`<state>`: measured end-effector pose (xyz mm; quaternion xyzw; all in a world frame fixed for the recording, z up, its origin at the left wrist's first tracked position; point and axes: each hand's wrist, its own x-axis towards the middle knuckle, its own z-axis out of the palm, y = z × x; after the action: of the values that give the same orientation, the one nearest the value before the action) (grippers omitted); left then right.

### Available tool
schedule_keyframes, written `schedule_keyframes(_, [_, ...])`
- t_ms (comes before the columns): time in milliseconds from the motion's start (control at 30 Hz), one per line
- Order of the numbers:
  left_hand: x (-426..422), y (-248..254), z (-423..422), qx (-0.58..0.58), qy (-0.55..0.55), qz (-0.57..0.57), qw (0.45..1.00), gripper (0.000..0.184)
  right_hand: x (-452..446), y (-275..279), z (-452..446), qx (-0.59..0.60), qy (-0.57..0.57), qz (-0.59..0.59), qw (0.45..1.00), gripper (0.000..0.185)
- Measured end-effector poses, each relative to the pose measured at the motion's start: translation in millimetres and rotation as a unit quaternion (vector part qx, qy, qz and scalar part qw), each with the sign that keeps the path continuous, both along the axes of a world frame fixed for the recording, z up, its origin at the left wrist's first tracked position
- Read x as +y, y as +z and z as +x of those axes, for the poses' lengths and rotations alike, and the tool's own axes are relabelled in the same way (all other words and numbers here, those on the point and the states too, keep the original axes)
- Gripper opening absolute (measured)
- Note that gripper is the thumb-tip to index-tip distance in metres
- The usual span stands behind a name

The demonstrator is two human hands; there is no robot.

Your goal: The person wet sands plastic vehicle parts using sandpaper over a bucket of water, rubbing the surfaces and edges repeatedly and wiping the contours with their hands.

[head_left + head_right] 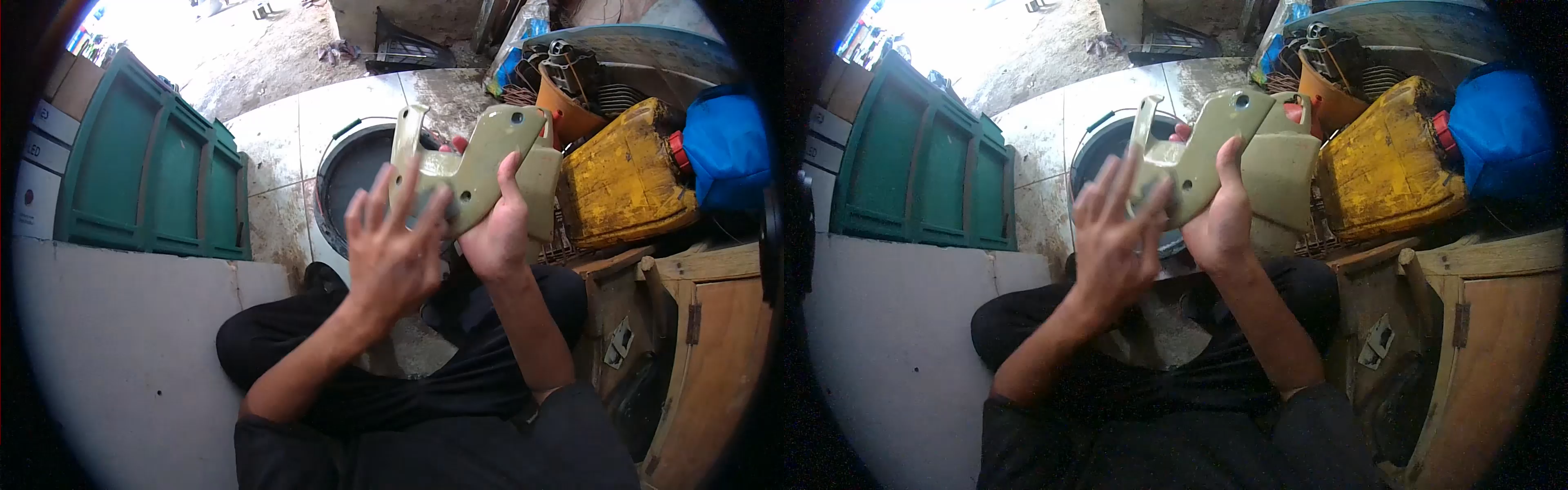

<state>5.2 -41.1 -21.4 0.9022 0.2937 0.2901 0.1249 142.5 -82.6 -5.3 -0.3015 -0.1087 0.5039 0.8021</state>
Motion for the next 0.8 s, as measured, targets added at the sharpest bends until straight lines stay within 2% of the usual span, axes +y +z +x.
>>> schedule_keyframes(33, [6.5, 0.9, -0.6, 0.033, 0.049, 0.043, 0.997, 0.04, -0.4, 3.7, -1.7, 0.014, 0.0, 0.003, 1.0, 0.057])
schedule_keyframes(67, [15.9, -2.8, -0.4, 0.044, 0.089, 0.029, 0.995, 0.039, 0.5, 1.6, -3.5, -0.015, -0.006, 0.007, 1.0, 0.058])
schedule_keyframes(100, [14.8, -6.2, -0.9, 0.045, 0.09, 0.033, 0.994, 0.039, 1.0, -1.8, -4.8, -0.013, -0.005, 0.01, 1.0, 0.058])
schedule_keyframes(167, [4.8, -10.4, 1.2, -0.015, 0.016, -0.017, 1.0, 0.039, 0.5, -8.8, -5.2, -0.037, -0.035, 0.004, 0.999, 0.062])
schedule_keyframes(233, [-4.6, 0.9, 2.4, -0.035, -0.014, -0.036, 0.999, 0.039, -2.6, -5.8, -0.8, -0.004, -0.006, 0.022, 1.0, 0.063])
schedule_keyframes(333, [14.2, -4.6, 2.5, 0.002, 0.083, -0.01, 0.997, 0.04, 0.0, -4.8, -6.3, -0.039, -0.029, 0.025, 0.999, 0.063])
schedule_keyframes(367, [11.7, -4.1, 2.0, 0.003, 0.085, -0.008, 0.996, 0.04, -0.1, -5.4, -9.2, -0.037, -0.027, 0.027, 0.999, 0.063])
schedule_keyframes(433, [-1.9, -2.7, 3.5, -0.047, 0.019, -0.048, 0.998, 0.04, -0.4, -6.7, -14.4, -0.03, -0.043, 0.01, 0.999, 0.064])
schedule_keyframes(500, [-9.9, 0.9, 3.3, -0.039, -0.013, -0.041, 0.998, 0.041, -1.6, -16.6, -5.5, -0.012, -0.009, 0.023, 1.0, 0.064])
schedule_keyframes(600, [13.6, -3.5, 4.4, 0.03, 0.115, 0.001, 0.993, 0.039, 0.1, -4.1, -17.1, -0.047, -0.038, 0.017, 0.998, 0.066])
schedule_keyframes(633, [10.5, -3.2, 2.3, 0.031, 0.118, 0.004, 0.993, 0.039, 0.0, -4.8, -18.9, -0.046, -0.036, 0.02, 0.998, 0.066])
schedule_keyframes(700, [-5.6, 2.5, 0.6, -0.019, 0.018, -0.07, 0.997, 0.037, -0.2, -10.5, -17.4, -0.016, -0.04, -0.001, 0.999, 0.064])
schedule_keyframes(733, [-14.5, 2.9, 0.1, -0.016, -0.01, -0.059, 0.998, 0.037, -1.4, -11.9, -11.6, 0.011, 0.004, 0.036, 0.999, 0.062])
schedule_keyframes(767, [-9.5, 2.0, 1.6, -0.019, -0.013, -0.061, 0.998, 0.037, -1.3, -14.1, -8.4, 0.008, 0.002, 0.034, 0.999, 0.062])
schedule_keyframes(800, [-0.8, -0.1, 2.5, -0.011, 0.03, -0.045, 0.998, 0.037, 0.0, -11.1, -7.6, -0.013, -0.007, 0.032, 0.999, 0.059])
